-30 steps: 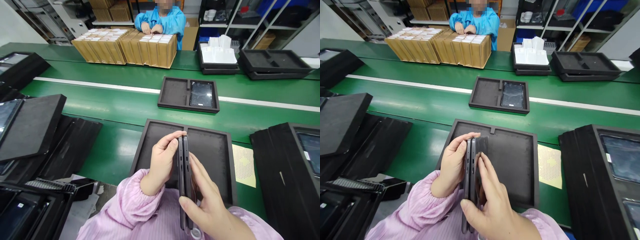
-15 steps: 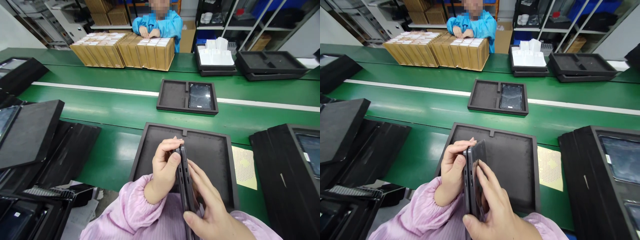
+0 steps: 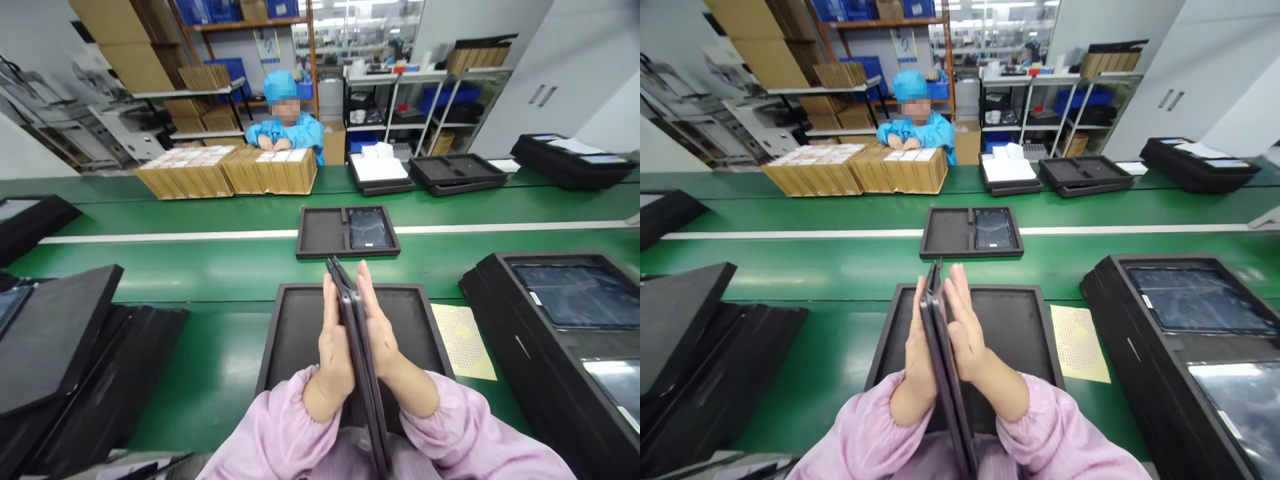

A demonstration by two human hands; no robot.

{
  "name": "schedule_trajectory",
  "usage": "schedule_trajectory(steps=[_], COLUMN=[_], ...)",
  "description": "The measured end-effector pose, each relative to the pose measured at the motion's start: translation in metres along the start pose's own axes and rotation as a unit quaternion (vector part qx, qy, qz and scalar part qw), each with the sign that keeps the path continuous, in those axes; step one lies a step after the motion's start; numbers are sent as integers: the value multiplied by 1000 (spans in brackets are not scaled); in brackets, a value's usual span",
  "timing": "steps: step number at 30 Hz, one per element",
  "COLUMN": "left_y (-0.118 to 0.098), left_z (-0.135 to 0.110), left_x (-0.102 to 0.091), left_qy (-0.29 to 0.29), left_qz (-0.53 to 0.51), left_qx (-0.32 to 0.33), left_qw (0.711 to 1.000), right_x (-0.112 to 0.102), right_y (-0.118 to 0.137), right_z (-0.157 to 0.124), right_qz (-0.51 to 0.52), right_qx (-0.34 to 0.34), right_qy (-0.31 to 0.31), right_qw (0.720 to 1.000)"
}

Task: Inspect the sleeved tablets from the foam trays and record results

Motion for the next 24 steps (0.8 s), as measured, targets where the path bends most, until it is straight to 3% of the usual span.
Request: schedule_trajectory(steps=[3,6,13,17,20,24], left_y=[-35,-49,-49,-60,-52,-12], left_z=[1,-7,-35,-35,-24,-8], left_x=[12,18,7,4,4,1], left_qy=[-4,-2,16,20,-5,-35], left_qz=[-26,-31,-22,-8,-1,-8], left_qx=[-40,-62,-72,-14,22,-5], left_qw=[999,998,997,1000,1000,999], right_x=[3,0,-7,-9,-6,1], right_y=[27,39,58,56,42,9], right_z=[17,15,-7,-13,-13,-19], right_qz=[55,81,99,113,135,123], right_qx=[123,197,199,213,219,241], right_qy=[-18,-68,-84,-111,-112,-103], right_qw=[991,975,971,964,960,957])
Point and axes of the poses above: each hand's wrist, its own z-axis towards the middle knuckle, its own x-axis out of the palm, y = z × x, the point moved 4 cm from there along z, towards the middle knuckle, and after that the axes turned 13 degrees about -y, right-handed, at the moved point
